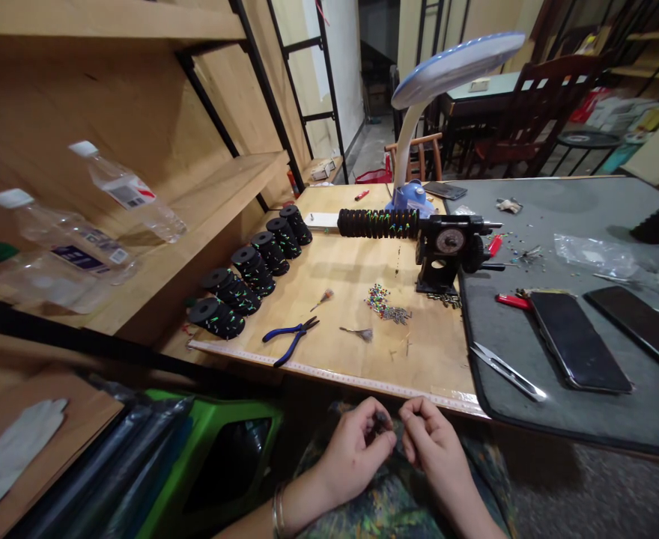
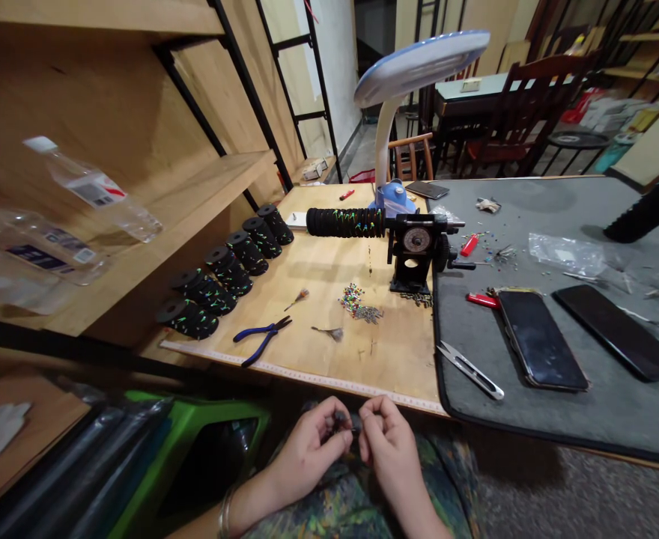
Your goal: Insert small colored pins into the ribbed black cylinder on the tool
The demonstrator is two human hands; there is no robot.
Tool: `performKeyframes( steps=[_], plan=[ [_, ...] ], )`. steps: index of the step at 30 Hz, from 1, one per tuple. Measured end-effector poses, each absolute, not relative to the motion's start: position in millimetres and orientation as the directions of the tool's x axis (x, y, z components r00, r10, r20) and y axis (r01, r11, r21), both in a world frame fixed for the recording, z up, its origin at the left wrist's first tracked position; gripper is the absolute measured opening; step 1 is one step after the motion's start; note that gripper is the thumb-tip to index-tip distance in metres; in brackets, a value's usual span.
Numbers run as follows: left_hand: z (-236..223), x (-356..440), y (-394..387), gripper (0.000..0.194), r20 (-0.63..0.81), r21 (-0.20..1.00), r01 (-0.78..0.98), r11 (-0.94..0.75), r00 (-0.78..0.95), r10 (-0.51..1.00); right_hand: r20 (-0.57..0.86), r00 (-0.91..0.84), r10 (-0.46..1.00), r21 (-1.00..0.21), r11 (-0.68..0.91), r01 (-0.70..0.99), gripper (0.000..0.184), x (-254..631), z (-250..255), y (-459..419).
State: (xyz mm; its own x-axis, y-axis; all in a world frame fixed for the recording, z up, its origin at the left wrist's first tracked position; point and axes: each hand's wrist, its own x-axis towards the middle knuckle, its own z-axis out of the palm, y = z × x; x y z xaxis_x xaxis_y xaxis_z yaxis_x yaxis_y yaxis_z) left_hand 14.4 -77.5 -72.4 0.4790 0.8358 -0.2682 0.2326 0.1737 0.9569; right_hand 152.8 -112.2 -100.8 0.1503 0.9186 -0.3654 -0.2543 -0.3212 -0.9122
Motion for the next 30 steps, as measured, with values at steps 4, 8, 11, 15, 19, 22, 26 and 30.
performKeyframes(
  steps=[4,8,11,15,19,22,26,30],
  plan=[
    [-70,15,-76,0.018,-0.292,0.951,0.243,0.192,0.501,0.815,-0.324,0.166,0.931,-0.932,-0.285,-0.222,0.046,152,-103,-113],
    [-72,15,-77,0.017,-0.299,0.947,0.264,0.184,0.509,0.807,-0.283,0.204,0.937,-0.951,-0.247,-0.186,0.045,151,-107,-115],
    [-74,15,-78,0.012,-0.260,0.957,0.250,0.147,0.517,0.815,-0.252,0.248,0.935,-0.966,-0.227,-0.128,0.043,151,-109,-116],
    [-76,15,-78,0.007,-0.224,0.964,0.241,0.111,0.515,0.828,-0.214,0.267,0.940,-0.977,-0.204,-0.063,0.040,151,-110,-116],
    [-78,14,-79,0.012,-0.237,0.963,0.243,0.120,0.536,0.810,-0.190,0.281,0.941,-0.981,-0.192,-0.021,0.039,150,-110,-116],
    [-78,15,-79,0.015,-0.264,0.956,0.252,0.148,0.528,0.807,-0.185,0.288,0.940,-0.982,-0.190,-0.010,0.038,151,-109,-115],
    [-80,15,-79,0.010,-0.256,0.958,0.249,0.144,0.509,0.822,-0.183,0.278,0.943,-0.981,-0.192,0.002,0.036,150,-110,-115],
    [-86,14,-78,0.005,-0.240,0.956,0.269,0.116,0.493,0.836,-0.170,0.275,0.946,-0.984,-0.180,0.012,0.033,149,-114,-117]
  ],
)
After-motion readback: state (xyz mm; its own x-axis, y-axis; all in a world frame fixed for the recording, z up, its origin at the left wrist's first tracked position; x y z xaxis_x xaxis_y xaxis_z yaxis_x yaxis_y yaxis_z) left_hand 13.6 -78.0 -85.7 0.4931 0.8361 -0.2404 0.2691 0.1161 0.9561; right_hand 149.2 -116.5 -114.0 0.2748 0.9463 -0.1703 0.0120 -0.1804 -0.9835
